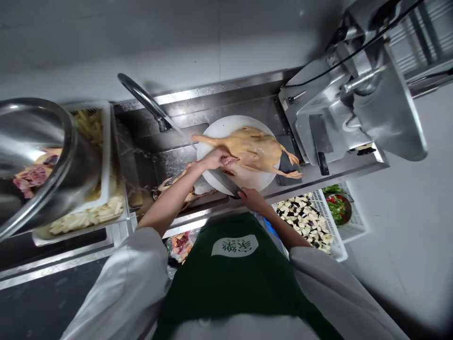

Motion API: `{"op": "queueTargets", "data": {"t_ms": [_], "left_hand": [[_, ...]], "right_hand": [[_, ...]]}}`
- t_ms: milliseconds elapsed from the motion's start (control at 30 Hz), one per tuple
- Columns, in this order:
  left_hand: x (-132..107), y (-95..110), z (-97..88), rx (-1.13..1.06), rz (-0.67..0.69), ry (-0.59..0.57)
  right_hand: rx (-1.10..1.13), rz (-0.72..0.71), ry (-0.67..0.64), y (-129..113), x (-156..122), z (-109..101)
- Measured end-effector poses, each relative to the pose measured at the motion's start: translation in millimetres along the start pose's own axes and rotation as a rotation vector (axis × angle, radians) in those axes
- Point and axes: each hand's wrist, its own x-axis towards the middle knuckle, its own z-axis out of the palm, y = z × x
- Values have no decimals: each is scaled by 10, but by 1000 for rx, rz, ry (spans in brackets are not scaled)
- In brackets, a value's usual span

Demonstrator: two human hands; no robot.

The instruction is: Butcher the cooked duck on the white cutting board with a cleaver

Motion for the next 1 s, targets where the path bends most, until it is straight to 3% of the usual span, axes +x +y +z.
{"op": "queueTargets", "data": {"t_ms": [67,133,233,367,433,600,800,1000], "left_hand": [[-104,44,-155,-20,0,167],[-267,72,-166,51,-5,413],[-585,14,188,188,-29,651],[-1000,-187,908,225,17,573],[-1166,-245,1109,210,26,528],[-1449,-189,1142,206,-14,602],[-1780,-63,1217,214,-246,1025],[-2271,-5,1375,246,-434,1155]], "right_hand": [[56,31,35,124,8,0],[94,89,72,236,4,-7],[75,173,119,320,-13,-43],[-33,211,108,229,-61,-97],[-80,208,97,114,-87,-98],[-117,159,87,-257,-82,-32],[-124,129,76,-596,-2,63],[-136,131,129,-692,-56,-72]]}}
